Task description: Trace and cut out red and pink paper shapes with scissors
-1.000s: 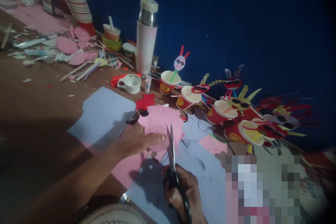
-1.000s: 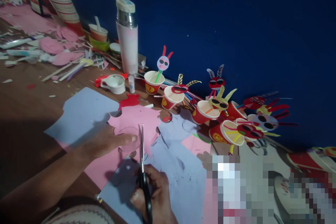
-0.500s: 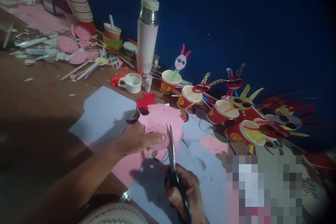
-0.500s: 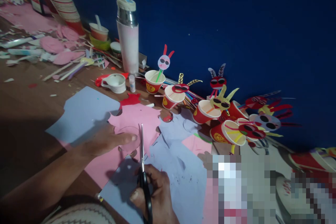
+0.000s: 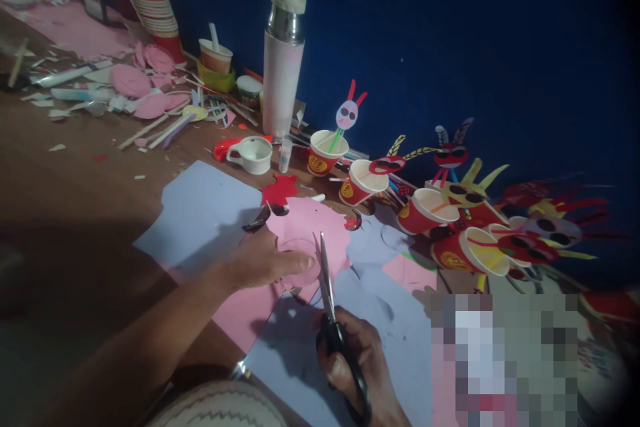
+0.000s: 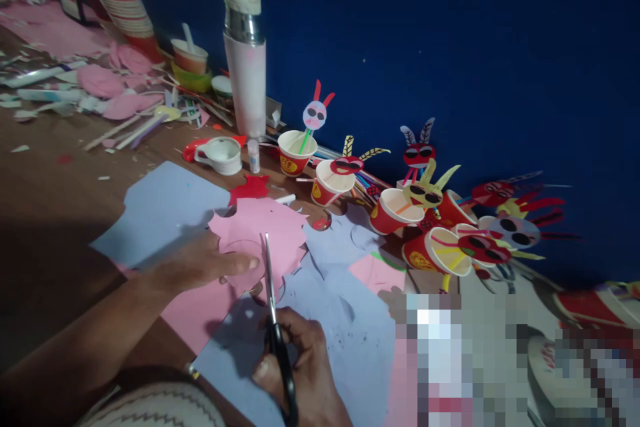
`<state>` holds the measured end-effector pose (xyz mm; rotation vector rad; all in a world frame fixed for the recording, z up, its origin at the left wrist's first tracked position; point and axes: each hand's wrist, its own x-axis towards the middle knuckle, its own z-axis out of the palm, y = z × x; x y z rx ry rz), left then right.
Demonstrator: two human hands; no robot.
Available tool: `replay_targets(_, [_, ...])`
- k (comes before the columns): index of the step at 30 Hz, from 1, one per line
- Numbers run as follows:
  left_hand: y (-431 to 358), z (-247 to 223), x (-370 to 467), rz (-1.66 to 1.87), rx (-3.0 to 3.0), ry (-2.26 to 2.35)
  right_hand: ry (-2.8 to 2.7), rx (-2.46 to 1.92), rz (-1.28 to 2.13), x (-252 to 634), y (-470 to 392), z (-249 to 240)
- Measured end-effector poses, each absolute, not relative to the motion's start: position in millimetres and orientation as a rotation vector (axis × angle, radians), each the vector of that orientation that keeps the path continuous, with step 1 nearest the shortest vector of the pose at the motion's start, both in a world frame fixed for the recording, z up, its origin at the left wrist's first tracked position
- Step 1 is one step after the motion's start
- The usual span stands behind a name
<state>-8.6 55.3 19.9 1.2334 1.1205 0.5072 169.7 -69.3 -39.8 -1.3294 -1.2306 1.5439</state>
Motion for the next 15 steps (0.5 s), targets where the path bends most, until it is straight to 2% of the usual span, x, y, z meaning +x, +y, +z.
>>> replay_targets(9, [51.6,25.2,-3.8,0.579,1.211,1.180,-1.204,-1.293,1.536,168.2,-67.6,-35.8])
replay_targets(15, [50.5,28.2,-6.7,0.501,1.241,1.279,-1.162,-1.317,1.555,167.0,-69.0,-35.9])
